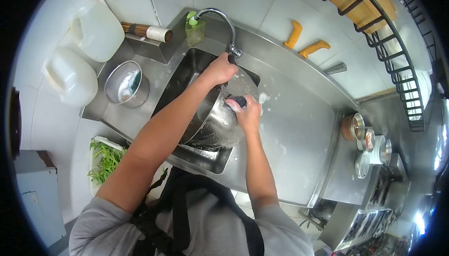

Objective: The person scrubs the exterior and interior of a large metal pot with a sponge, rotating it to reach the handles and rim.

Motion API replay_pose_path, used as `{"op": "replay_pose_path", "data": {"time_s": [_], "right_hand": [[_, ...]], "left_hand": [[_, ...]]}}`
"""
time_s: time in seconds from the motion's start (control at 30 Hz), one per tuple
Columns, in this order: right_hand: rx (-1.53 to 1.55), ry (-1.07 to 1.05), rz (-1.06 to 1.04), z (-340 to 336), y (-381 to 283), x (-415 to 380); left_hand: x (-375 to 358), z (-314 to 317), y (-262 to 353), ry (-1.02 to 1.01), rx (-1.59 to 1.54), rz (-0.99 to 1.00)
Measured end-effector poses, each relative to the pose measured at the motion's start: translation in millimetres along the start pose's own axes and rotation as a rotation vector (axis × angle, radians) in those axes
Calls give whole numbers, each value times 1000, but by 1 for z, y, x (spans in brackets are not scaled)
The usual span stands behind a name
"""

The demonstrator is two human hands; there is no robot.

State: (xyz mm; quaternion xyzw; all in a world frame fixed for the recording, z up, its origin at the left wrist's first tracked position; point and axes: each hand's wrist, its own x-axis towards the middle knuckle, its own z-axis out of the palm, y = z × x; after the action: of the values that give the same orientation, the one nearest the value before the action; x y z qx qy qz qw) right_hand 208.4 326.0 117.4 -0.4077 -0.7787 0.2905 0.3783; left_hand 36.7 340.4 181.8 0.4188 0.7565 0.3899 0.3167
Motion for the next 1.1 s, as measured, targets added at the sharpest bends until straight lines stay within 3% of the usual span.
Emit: {"op": "replay_pose_path", "data": {"time_s": [0.07,0.13,0.3,0.47,0.57,0.7,0.77,0.83,0.93,1.1], "right_hand": [[-128,-82,-15,-9,-16,5],[-85,-18,-177,-3,-35,22],[63,-22,96,-7,-10,1],[-46,-64,-56,0,-31,26],[75,-114,90,-12,-29,16],[-94,31,106,-31,27,-24],[-196,76,138,-34,20,-41],[-110,107,-389,-23,-11,-53],[-346,77,-570,0,-25,-60],[-341,5,-411,-11,27,-77]], "left_hand": [[-5,-1,4,-33,6,-19],[-2,-1,6,-65,1,-4],[2,0,6,-19,30,-29],[2,-2,5,-55,-52,-30],[3,-1,4,-25,-38,-39],[-4,-3,6,19,-14,7],[-1,-3,4,-26,-25,-13],[0,-3,9,-74,-33,-47],[2,1,10,-93,-19,-45],[0,5,0,14,-22,13]]}}
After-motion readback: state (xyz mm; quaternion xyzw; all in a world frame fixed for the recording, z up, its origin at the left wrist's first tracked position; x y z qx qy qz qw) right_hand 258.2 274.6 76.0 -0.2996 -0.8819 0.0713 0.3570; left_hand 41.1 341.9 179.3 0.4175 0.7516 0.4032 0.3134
